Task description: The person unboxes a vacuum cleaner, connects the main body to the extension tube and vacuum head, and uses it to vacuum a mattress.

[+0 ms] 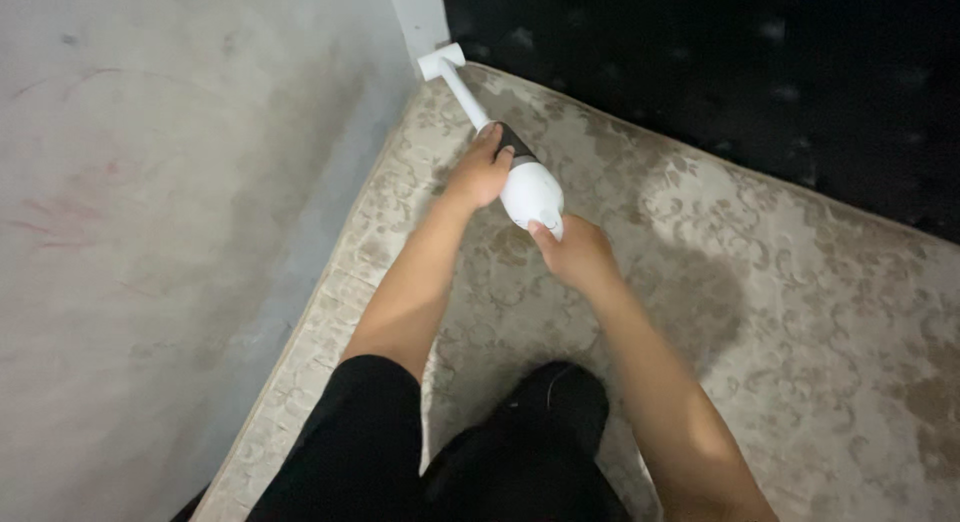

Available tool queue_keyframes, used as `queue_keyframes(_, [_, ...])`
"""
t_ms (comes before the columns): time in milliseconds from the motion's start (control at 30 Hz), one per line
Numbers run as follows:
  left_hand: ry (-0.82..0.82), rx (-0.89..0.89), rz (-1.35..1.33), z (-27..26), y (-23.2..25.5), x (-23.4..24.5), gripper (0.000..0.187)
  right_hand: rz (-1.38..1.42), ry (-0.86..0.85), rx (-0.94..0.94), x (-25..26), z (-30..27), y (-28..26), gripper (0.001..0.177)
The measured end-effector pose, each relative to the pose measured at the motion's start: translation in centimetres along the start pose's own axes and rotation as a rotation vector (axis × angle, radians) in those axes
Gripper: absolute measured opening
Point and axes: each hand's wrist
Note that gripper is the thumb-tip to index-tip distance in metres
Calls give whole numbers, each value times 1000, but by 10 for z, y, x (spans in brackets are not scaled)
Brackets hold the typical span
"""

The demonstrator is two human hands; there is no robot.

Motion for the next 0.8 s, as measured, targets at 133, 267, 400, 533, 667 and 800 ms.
queue_keyframes(133, [-102,-80,7,-26,32,-14,67,38,-43,-197,18,-34,3,50])
queue_keyframes(267, [-194,-62,138,-63,74,-20,70,64,52,-217,33,-76,9,44])
queue_keyframes(400, [-240,-90,180,-90,91,-41,72,65,117,-270,35,-122,19,44])
queue_keyframes(533, [-286,-236,118,-112,98,-64,73,140,164,-248,33,-154,25,43])
queue_keyframes(667, [-344,-260,148,-147,120,-84,72,121,232,-417,50,-199,15,44])
queue_keyframes(800, [-474,-308,192,-177,155,-115,75,-40,316,-429,69,-243,14,49])
Point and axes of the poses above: each hand's wrist, its own z-axis towards the middle knuckle, its own x-axis out of the back of the hand, y = z × x, and after that the axes turned 12 degrees about x, right-handed
